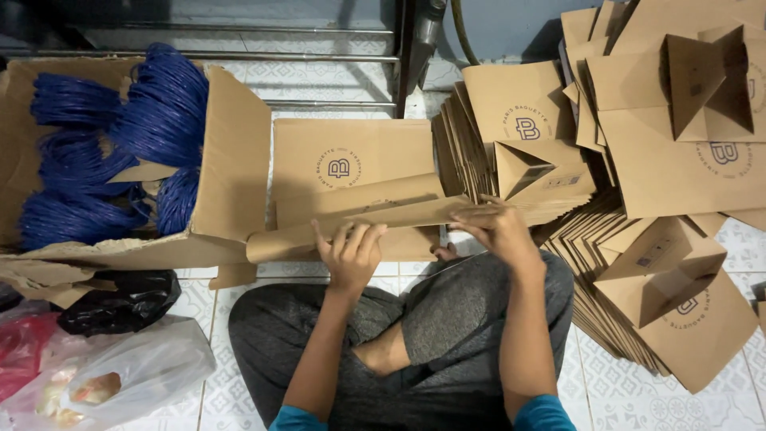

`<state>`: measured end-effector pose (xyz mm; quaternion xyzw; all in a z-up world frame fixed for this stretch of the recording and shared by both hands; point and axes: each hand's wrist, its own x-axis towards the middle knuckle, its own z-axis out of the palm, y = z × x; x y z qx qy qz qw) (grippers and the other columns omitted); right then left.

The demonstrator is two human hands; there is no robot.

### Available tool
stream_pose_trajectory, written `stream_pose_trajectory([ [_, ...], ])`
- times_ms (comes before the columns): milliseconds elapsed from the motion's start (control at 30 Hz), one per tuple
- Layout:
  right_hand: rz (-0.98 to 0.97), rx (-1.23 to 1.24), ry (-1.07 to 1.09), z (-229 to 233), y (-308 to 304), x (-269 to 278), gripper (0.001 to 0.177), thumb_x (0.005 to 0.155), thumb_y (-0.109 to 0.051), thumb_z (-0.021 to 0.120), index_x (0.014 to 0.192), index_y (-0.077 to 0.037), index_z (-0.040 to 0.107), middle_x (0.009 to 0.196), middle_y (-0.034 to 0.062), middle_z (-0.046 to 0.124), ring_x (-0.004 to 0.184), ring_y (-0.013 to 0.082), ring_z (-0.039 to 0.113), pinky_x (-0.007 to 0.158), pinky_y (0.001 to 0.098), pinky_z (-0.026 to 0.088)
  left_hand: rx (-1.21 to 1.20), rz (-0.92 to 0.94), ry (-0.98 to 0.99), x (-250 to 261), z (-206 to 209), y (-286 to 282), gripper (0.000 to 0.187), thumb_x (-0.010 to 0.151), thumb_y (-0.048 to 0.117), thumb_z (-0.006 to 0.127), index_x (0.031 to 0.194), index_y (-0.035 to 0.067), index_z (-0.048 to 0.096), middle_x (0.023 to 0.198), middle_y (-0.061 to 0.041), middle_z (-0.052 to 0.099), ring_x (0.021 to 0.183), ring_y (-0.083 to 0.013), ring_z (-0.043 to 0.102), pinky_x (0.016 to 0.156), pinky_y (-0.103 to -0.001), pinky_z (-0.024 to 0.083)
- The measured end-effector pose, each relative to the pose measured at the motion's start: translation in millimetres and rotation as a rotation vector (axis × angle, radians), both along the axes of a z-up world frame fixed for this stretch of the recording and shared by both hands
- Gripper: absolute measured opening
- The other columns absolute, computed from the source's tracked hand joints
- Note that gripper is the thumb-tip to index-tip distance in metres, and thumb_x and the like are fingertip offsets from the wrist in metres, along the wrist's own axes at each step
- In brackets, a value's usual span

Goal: The person sits on the floor and folds flat cardboard paper bags into their final shape. They pick up a bag, fold the sides to create the bottom, and then place the finished bag onto a stack.

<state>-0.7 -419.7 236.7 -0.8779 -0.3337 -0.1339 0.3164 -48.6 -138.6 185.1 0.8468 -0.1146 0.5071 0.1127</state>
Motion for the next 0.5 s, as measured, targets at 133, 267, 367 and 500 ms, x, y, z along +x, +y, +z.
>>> stream_pose_trajectory([
  [133,-0.027,0.077,0.124,13.0,-26.0,-5.8,0.008,0.087,-0.015,0.077,0.091,-0.011,0.082,0.091,0.013,0.079,0.091,0.0374,0.075,0.099,0.054,0.052,-0.009,-0.011,-0.008,0.3,1.1,6.1,0.012,0.093,0.026,0.077,0.082,0.03,0.074,0.066,0.012,0.06,0.067,-0.0159,0.063,0.105,-0.07,0.033],
  [267,-0.107,0.172,0.157,13.8,-36.0,-6.0,0.007,0.085,-0.015,0.081,0.09,-0.01,0.082,0.087,0.0117,0.079,0.088,0.0376,0.075,0.096,0.0524,0.055,0.032,-0.002,-0.008,-0.2,-0.1,20.6,0.01,0.086,0.034,0.082,0.084,0.028,0.074,0.07,0.01,0.065,0.069,-0.0181,0.064,0.102,-0.071,0.037],
  [367,-0.136,0.197,0.137,19.7,-29.6,-8.3,0.007,0.083,-0.014,0.083,0.088,-0.009,0.082,0.085,0.0131,0.078,0.087,0.04,0.074,0.093,0.0526,0.057,0.065,0.008,0.003,-5.0,14.1,32.4,0.012,0.084,0.031,0.085,0.082,0.024,0.075,0.071,0.007,0.066,0.07,-0.0182,0.064,0.1,-0.067,0.043],
  [500,-0.205,0.198,0.087,10.9,-27.0,-3.5,0.008,0.081,-0.011,0.084,0.089,-0.012,0.083,0.085,0.0118,0.079,0.084,0.0393,0.075,0.084,0.0501,0.06,0.061,0.012,0.035,-10.7,27.7,46.9,0.009,0.084,0.025,0.085,0.082,0.023,0.076,0.067,0.007,0.065,0.068,-0.0165,0.063,0.099,-0.059,0.047],
])
